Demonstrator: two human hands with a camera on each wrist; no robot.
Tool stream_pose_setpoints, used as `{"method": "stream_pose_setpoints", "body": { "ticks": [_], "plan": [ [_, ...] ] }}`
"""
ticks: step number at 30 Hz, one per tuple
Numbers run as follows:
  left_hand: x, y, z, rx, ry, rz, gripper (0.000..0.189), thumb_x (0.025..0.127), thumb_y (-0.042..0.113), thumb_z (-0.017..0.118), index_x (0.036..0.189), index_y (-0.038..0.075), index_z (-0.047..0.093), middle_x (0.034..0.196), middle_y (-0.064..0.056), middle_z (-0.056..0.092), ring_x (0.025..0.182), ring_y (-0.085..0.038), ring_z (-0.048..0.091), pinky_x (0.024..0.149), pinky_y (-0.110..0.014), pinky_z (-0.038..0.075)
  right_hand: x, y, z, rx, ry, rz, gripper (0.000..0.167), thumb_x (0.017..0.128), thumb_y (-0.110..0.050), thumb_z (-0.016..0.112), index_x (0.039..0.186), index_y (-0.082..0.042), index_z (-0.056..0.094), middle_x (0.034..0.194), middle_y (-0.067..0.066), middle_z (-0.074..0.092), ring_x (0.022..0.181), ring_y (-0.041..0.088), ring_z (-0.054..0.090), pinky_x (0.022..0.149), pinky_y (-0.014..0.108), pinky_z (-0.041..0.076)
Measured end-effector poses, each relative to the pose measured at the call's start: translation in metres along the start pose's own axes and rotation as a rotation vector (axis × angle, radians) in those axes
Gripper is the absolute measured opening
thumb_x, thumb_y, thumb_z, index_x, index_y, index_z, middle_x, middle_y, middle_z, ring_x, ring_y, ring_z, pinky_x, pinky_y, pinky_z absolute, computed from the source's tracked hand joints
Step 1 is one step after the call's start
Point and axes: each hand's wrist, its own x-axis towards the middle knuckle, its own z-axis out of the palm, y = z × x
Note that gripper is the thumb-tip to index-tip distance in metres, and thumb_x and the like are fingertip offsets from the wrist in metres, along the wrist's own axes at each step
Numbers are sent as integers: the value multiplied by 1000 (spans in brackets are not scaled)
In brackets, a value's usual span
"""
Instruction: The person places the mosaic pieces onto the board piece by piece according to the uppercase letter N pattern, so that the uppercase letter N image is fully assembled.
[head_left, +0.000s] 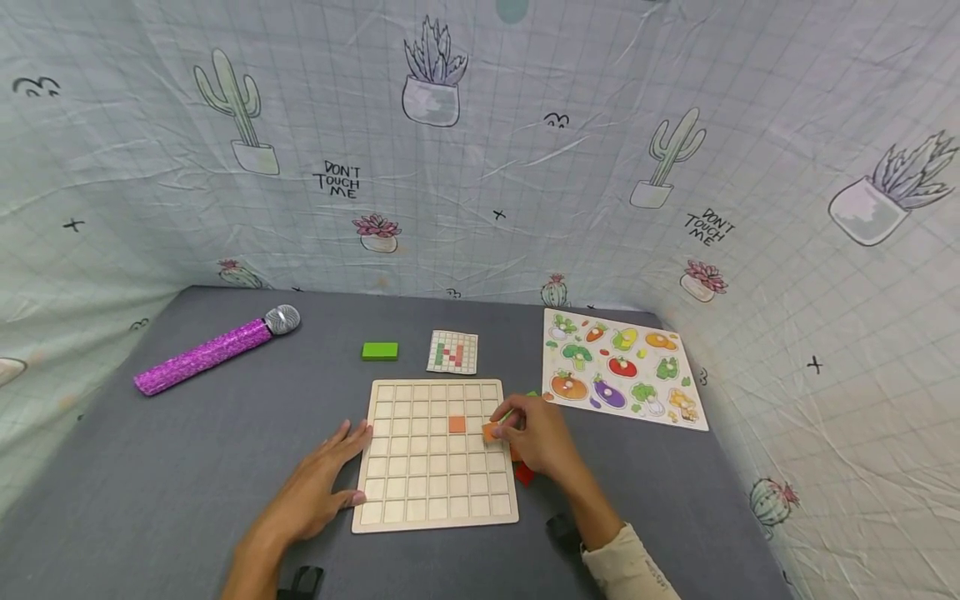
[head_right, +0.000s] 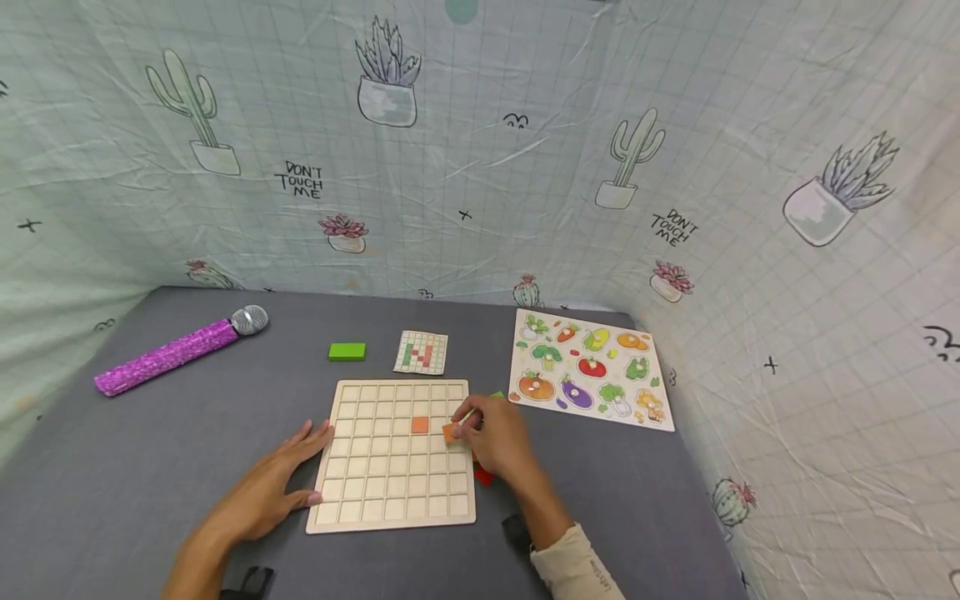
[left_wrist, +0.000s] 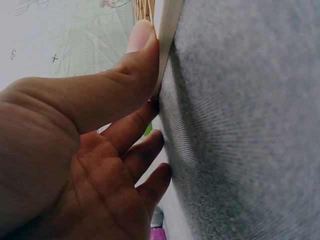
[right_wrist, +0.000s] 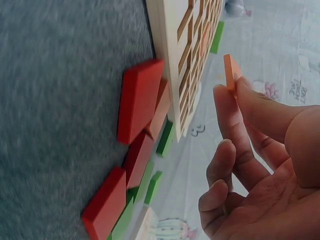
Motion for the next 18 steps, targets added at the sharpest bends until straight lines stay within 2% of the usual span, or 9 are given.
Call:
{"method": "stream_pose_setpoints", "body": {
  "ticks": [13,18],
  "plan": [
    [1,-2,0,-11,11,20,93,80,6,89,161,4,45,170,-15,41,159,-48,29,123,-72,27,-2,-12,16,-1,-13,-86,8,89,-16,86,91,-17,79,74,-2,73,66,7,60,57,23,48],
    [1,-3,0,-10,17,27,92,81,6,89,161,5,45,170,-14,41,159,-48,29,122,-73,28,0,-15,23,-11,-24,-91,9,88,-18,87,90,-17,78,74,-4,74,66,6,61,58,23,49]
  ]
}}
